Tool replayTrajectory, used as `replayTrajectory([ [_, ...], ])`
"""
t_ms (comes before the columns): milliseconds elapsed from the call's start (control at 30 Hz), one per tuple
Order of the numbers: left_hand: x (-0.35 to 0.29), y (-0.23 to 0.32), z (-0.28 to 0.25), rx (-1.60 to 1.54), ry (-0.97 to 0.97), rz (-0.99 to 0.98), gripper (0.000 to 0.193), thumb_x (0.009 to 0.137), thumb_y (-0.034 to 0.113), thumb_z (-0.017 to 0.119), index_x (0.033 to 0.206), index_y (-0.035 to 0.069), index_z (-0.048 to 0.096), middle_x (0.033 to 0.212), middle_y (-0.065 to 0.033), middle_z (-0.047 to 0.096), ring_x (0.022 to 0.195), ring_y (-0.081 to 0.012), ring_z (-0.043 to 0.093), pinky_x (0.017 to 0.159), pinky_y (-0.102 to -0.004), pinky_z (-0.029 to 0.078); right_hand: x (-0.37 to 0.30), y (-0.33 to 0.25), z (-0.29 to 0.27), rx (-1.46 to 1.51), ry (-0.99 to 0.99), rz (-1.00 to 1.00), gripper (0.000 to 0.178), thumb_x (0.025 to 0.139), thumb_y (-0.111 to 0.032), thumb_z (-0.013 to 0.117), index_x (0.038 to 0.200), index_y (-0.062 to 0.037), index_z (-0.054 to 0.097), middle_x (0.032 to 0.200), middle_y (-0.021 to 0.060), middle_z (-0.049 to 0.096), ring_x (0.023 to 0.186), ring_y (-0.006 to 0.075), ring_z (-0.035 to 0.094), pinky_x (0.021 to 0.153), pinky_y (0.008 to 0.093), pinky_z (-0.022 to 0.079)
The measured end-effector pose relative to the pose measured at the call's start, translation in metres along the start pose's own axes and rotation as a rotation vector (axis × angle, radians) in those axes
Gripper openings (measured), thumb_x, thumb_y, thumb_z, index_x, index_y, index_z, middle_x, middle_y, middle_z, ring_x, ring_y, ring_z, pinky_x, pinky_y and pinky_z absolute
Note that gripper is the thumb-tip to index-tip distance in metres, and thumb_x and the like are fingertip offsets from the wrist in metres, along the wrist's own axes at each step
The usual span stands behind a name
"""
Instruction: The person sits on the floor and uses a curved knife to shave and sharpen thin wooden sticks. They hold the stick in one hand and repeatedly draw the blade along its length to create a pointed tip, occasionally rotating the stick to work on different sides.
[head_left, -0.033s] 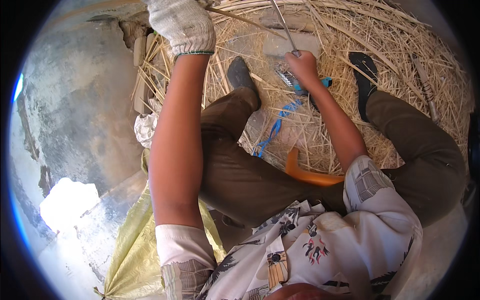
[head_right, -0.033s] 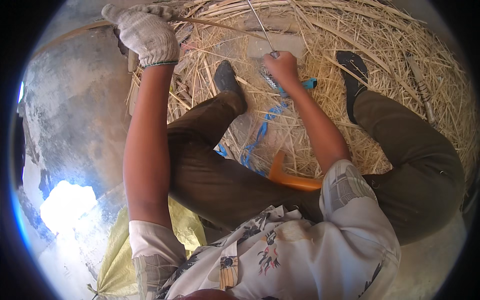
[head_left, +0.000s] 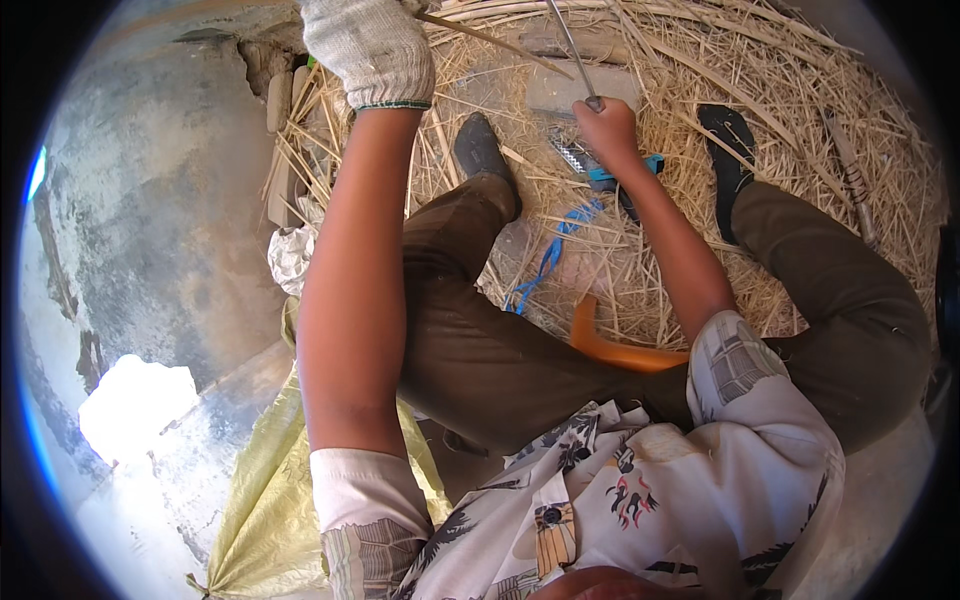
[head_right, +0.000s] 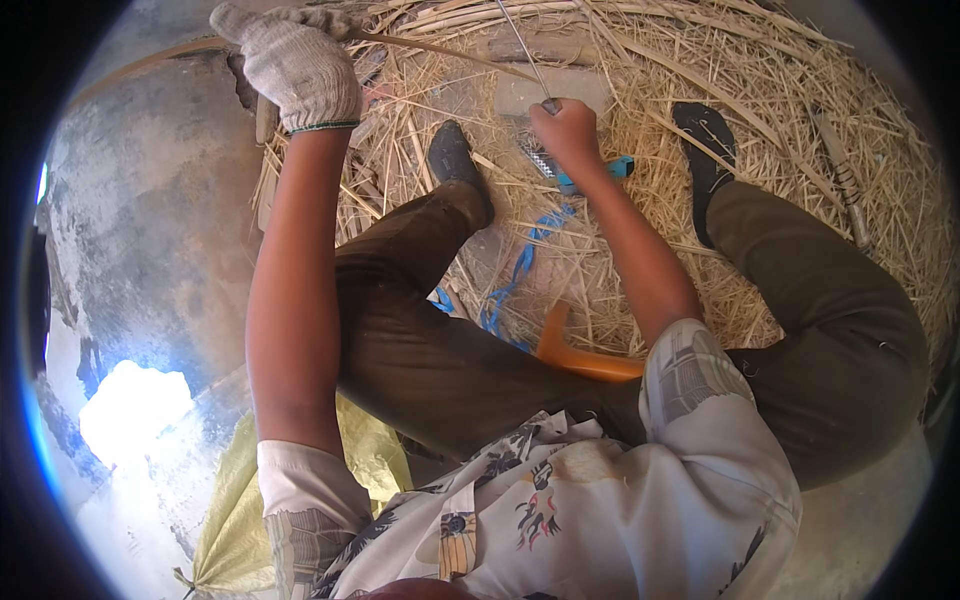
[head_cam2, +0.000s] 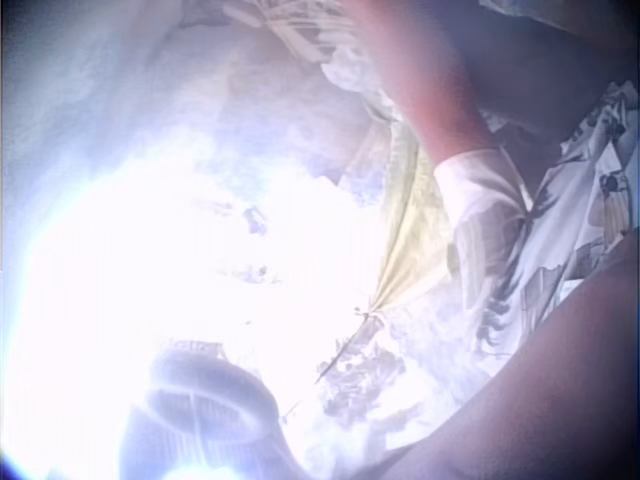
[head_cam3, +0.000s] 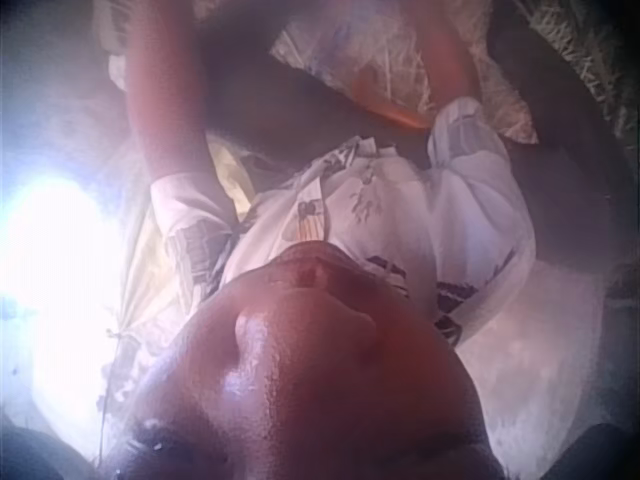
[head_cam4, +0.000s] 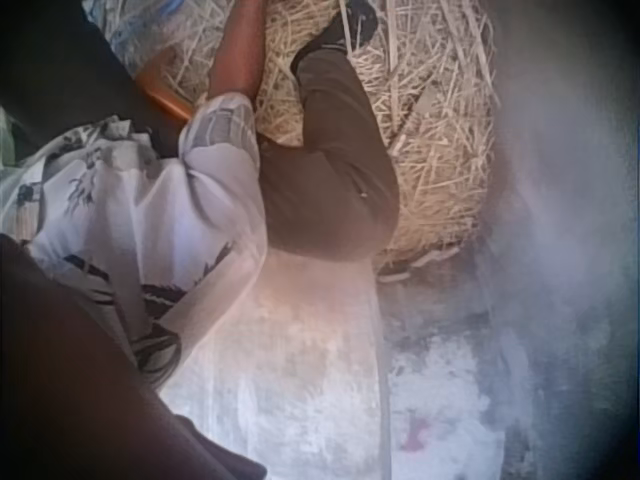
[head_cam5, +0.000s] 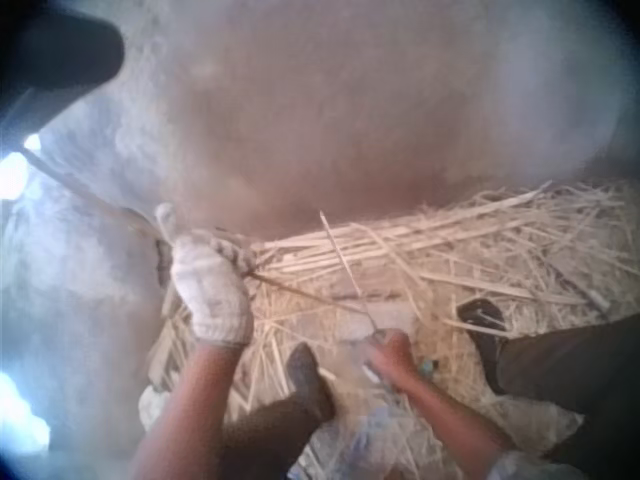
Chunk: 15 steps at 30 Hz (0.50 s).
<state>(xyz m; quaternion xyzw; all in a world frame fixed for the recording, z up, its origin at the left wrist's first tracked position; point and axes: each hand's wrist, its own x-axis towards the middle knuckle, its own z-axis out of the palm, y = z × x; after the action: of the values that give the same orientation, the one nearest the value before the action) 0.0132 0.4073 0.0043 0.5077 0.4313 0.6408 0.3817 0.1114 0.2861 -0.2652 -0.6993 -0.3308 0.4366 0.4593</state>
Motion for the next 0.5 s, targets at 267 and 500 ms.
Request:
replayTrajectory([
  [267, -0.003, 0.032, 0.006, 0.05, 0.107, 0.007, 0.056, 0.111, 0.051, 0.039, 0.068, 0.014, 0.042, 0.055, 0.0, 0.039, 0.049, -0.0152, 0.04, 0.054, -0.0322, 0.041, 0.011, 0.002, -0.001, -0.131, -0.018, -0.12, 0.029, 0.083, -0.025, 0.066, 0.072, 0.0017, 0.064, 0.062, 0.019, 0.063, 0.055, 0.0316, 0.06, 0.061, 0.0421, 0.049],
  [500, 0.005, 0.001, 0.009, -0.012, 0.105, 0.067, 0.05, 0.113, 0.043, 0.039, 0.074, 0.014, 0.047, 0.057, 0.001, 0.039, 0.049, -0.0132, 0.039, 0.053, -0.0313, 0.039, 0.006, -0.009, 0.004, -0.099, -0.091, -0.024, 0.033, 0.085, -0.027, 0.066, 0.072, 0.0029, 0.064, 0.062, 0.0198, 0.062, 0.057, 0.0337, 0.063, 0.062, 0.0427, 0.049],
])
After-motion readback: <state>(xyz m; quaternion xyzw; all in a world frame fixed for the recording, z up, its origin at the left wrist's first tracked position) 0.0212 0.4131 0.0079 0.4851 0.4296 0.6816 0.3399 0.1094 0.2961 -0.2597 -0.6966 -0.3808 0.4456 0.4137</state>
